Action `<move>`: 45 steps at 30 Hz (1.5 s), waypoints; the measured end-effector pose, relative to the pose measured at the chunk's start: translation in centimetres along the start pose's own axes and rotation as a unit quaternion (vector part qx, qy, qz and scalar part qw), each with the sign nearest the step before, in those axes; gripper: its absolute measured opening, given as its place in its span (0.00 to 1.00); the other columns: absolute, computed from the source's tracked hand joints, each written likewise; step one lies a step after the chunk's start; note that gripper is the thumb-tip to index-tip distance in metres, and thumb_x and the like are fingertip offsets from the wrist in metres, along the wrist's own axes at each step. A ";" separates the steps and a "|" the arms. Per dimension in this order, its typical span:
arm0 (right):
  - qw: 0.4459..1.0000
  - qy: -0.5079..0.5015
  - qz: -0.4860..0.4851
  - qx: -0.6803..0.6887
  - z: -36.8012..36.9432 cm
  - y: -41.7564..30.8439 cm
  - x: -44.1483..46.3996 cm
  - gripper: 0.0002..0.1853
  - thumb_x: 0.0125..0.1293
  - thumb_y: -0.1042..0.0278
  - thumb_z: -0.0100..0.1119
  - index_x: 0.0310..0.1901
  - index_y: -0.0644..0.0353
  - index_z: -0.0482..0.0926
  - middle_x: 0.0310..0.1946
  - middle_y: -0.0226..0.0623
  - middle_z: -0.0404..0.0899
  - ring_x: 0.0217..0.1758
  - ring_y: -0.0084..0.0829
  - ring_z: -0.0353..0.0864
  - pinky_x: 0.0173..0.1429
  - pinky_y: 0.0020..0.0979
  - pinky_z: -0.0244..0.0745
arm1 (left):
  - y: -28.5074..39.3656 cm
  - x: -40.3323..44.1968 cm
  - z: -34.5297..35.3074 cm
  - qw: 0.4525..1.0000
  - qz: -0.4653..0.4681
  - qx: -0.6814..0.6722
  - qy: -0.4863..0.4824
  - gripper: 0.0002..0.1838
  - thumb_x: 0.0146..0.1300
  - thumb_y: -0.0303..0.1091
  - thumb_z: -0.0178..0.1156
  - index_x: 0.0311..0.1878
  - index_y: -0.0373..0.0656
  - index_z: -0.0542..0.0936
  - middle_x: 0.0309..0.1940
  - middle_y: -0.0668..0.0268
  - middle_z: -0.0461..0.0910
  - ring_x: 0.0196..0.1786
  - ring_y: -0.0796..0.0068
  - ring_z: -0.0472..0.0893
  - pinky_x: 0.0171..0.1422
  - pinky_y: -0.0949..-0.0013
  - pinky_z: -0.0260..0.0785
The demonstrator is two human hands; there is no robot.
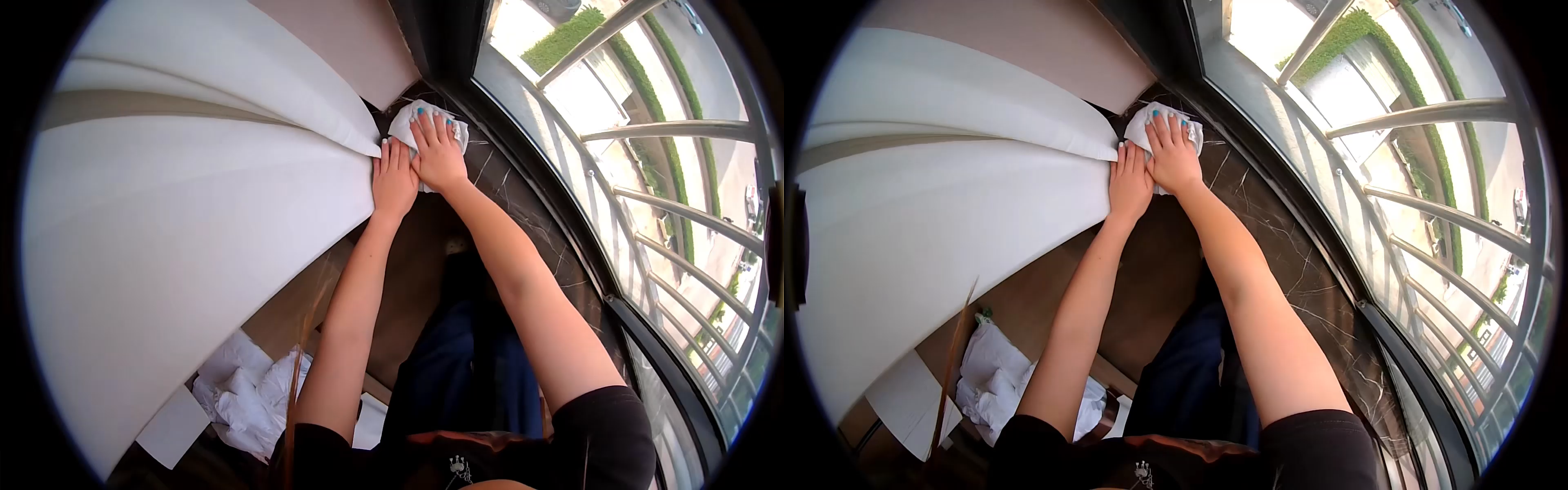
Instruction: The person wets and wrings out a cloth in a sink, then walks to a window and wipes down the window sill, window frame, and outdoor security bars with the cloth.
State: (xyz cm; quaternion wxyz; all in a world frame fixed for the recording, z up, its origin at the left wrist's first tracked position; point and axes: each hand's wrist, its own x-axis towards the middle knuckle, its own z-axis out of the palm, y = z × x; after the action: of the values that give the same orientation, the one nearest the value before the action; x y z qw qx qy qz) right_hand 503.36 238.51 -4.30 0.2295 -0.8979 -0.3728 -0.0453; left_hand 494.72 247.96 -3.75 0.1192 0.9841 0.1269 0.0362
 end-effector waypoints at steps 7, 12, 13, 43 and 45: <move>0.989 -0.133 0.066 -0.001 -9.6 1.1 -19.2 0.31 0.53 0.64 0.51 0.62 0.58 0.63 0.67 0.44 0.53 0.69 0.52 0.51 0.68 0.54 0.50 | 10.5 -13.8 -1.7 0.968 0.123 -0.141 -0.166 0.29 0.58 0.38 0.55 0.63 0.39 0.63 0.65 0.55 0.59 0.69 0.52 0.56 0.69 0.49 0.49; 0.907 -0.150 0.292 0.263 -17.5 1.8 -35.2 0.28 0.58 0.63 0.39 0.62 0.60 0.64 0.60 0.49 0.65 0.65 0.45 0.62 0.67 0.40 0.57 | 18.0 -22.8 -4.4 0.853 0.145 -0.418 -0.277 0.15 0.63 0.34 0.52 0.51 0.40 0.76 0.53 0.57 0.74 0.58 0.60 0.71 0.61 0.65 0.63; 0.766 -0.191 0.410 0.456 -19.8 1.9 -37.6 0.27 0.57 0.62 0.37 0.56 0.66 0.69 0.49 0.51 0.75 0.54 0.40 0.74 0.58 0.40 0.68 | 19.1 -24.3 -5.9 0.833 0.134 -0.451 -0.291 0.14 0.63 0.33 0.51 0.49 0.40 0.77 0.50 0.58 0.76 0.55 0.62 0.75 0.58 0.69 0.66; 0.259 0.717 0.122 0.636 -48.4 -20.5 -69.3 0.25 0.68 0.59 0.33 0.62 0.63 0.62 0.59 0.44 0.68 0.61 0.38 0.69 0.65 0.39 0.62 | 57.2 -44.9 -22.0 0.520 0.090 -0.325 -0.785 0.11 0.64 0.37 0.51 0.43 0.40 0.74 0.32 0.69 0.78 0.32 0.78 0.78 0.34 0.72 0.72; 0.224 0.777 0.176 0.562 -49.5 -19.8 -69.2 0.25 0.68 0.60 0.32 0.63 0.63 0.60 0.59 0.42 0.68 0.60 0.35 0.69 0.65 0.35 0.62 | 58.3 -45.4 -22.7 0.505 0.210 -0.266 -0.794 0.15 0.62 0.41 0.56 0.44 0.39 0.74 0.35 0.69 0.77 0.32 0.79 0.77 0.34 0.74 0.70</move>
State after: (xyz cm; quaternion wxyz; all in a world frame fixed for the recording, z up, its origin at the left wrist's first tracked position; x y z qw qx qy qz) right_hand 444.48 183.71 29.81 0.8535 -0.1030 0.2270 -0.4576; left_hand 462.65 186.58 30.58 0.4148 0.5207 -0.2470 -0.7042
